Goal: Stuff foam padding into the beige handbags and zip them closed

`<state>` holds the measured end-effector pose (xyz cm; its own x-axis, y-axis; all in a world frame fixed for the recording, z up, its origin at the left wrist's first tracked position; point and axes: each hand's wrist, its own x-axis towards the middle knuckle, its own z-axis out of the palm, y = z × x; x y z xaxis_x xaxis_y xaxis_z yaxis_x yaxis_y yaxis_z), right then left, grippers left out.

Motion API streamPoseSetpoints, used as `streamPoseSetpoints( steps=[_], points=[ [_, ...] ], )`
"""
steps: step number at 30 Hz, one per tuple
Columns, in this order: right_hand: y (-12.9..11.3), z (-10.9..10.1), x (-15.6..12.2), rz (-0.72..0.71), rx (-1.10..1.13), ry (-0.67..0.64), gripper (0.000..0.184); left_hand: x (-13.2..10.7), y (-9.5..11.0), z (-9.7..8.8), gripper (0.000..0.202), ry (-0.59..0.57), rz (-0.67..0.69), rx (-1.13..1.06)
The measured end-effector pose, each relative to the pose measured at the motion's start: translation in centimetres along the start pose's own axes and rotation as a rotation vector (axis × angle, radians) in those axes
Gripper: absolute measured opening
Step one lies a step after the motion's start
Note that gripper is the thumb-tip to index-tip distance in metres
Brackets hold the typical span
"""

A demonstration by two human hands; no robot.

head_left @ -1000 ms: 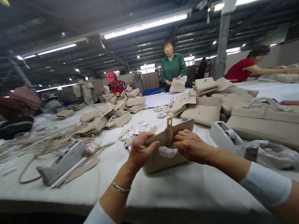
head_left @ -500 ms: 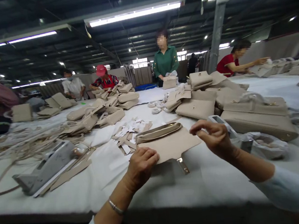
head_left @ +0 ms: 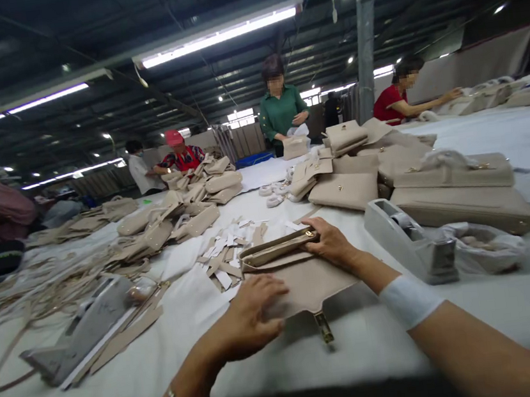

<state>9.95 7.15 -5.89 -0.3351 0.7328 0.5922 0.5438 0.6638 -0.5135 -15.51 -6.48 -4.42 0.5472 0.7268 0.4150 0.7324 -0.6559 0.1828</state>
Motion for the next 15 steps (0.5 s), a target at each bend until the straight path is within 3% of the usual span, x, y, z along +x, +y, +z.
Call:
streamPoseSetpoints(
  steps=[2,4,6,9,12,15],
  points=[
    [0.3,0.2,0.1,-0.017,0.008,0.019,0.052,2.6,1.2,-1.4,0.043,-0.046,0.01,-0.149],
    [0.8,0.7,0.3,-0.038,-0.003,0.036,0.05,6.0,2.3,-1.7,0.035,-0.018,-0.075,-0.081],
    [1.4,1.3,0.6,-0.043,-0.026,0.055,0.049,9.6,2.7,-0.7,0.029,-0.016,-0.165,0.089],
    [2.2,2.1,0.8,-0.052,-0.03,0.094,0.047,14.3,2.0,1.5,0.039,0.015,-0.236,0.323],
    [3.0,2.3,0.4,0.016,0.046,0.115,0.062,16.8,0.9,2.8,0.041,0.089,-0.314,0.404],
    [3.8,2.1,-0.1,0.193,0.109,0.052,0.082,17.2,0.1,3.3,0.041,0.058,-0.349,0.425]
  ],
)
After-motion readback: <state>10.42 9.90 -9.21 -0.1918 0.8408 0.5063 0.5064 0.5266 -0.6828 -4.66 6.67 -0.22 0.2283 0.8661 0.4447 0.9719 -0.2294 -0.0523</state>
